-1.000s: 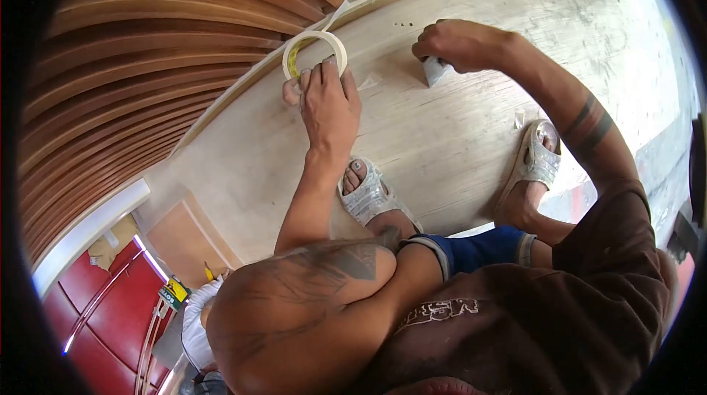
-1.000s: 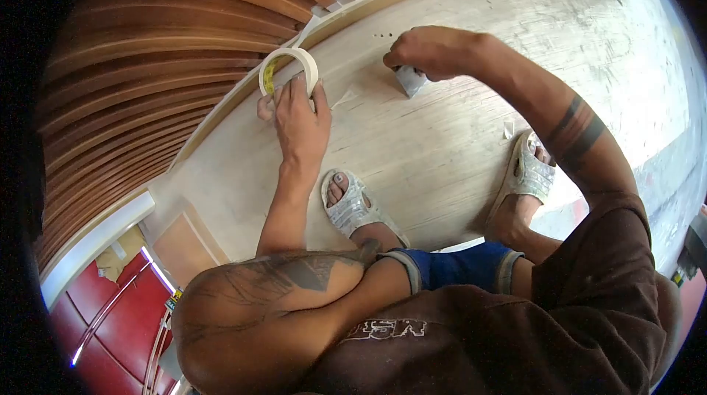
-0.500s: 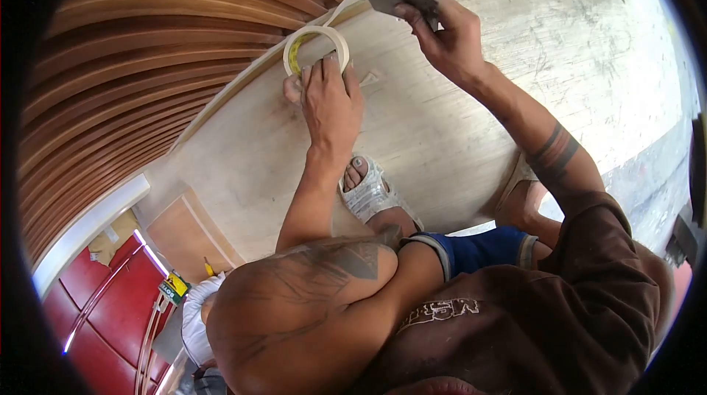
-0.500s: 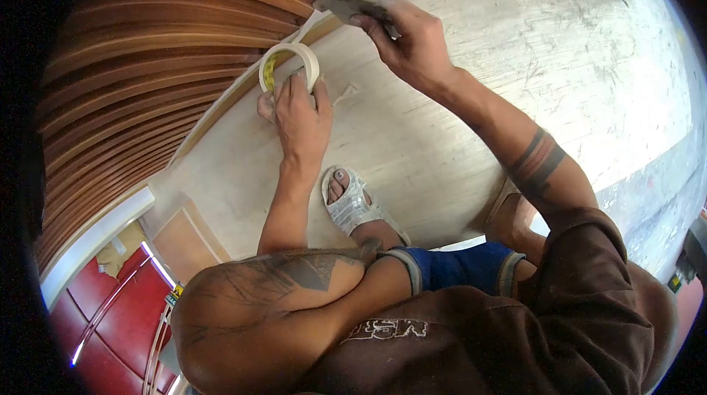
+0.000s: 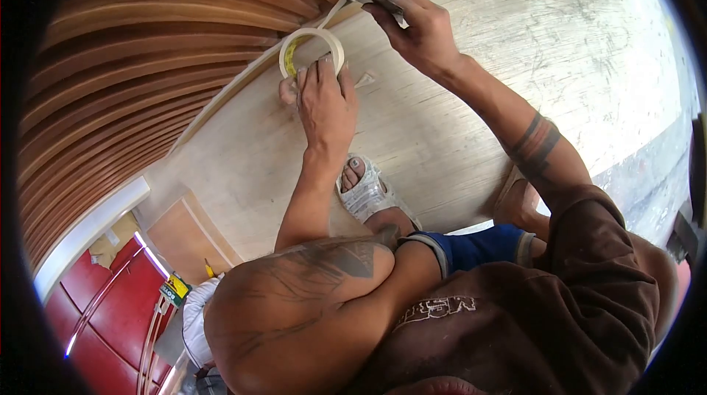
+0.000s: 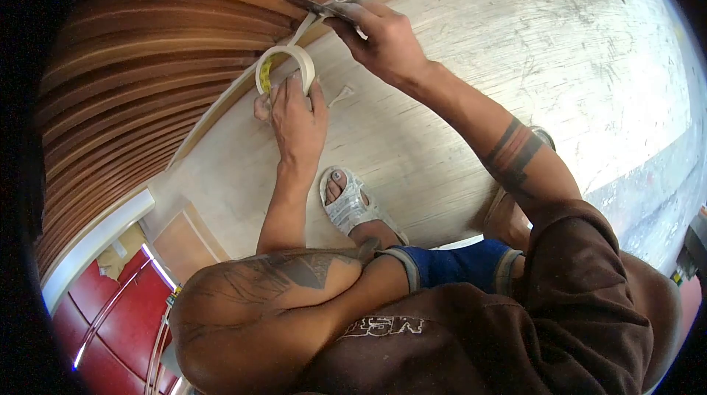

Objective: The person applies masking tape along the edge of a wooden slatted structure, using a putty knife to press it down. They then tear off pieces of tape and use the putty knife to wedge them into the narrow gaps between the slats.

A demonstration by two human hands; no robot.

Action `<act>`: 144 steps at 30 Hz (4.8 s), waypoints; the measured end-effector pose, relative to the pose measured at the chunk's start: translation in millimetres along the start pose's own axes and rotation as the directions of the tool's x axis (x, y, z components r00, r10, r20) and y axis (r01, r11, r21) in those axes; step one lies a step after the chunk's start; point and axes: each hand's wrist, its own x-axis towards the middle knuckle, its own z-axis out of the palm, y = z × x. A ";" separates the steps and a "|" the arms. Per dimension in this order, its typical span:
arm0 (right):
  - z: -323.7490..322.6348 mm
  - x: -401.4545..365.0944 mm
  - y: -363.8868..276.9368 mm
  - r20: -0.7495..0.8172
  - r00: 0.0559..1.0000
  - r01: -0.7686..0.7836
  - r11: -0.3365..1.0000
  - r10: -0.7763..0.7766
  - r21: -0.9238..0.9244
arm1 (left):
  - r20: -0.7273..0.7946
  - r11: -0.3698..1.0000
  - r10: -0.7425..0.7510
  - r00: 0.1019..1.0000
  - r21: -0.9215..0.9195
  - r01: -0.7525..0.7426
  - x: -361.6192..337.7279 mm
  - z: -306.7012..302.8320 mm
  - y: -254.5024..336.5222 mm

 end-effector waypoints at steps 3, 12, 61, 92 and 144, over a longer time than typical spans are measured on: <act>10.0 -2.2 -0.6 -0.064 0.997 0.050 0.999 -0.051 -0.012 | 0.085 0.998 -0.047 0.995 -0.030 0.050 0.6 -3.3 -0.1; 3.5 5.0 3.4 -0.071 0.991 0.103 0.978 -0.117 -0.184 | 0.067 0.999 -0.046 0.997 -0.011 0.046 0.8 -0.4 -0.6; 42.3 -50.0 -40.5 -0.135 0.990 -0.066 0.985 0.045 -0.157 | 0.051 0.996 0.054 0.997 -0.075 -0.050 23.8 1.8 -13.2; 14.7 -18.5 -33.4 -0.161 0.987 -0.012 0.987 -0.014 -0.158 | 0.065 0.992 0.089 0.994 -0.095 -0.083 26.4 -8.0 -28.5; 57.9 -17.6 -56.5 -0.075 0.995 -0.080 0.945 0.058 -0.318 | -0.060 0.960 0.216 0.974 -0.167 -0.223 18.4 1.5 -29.2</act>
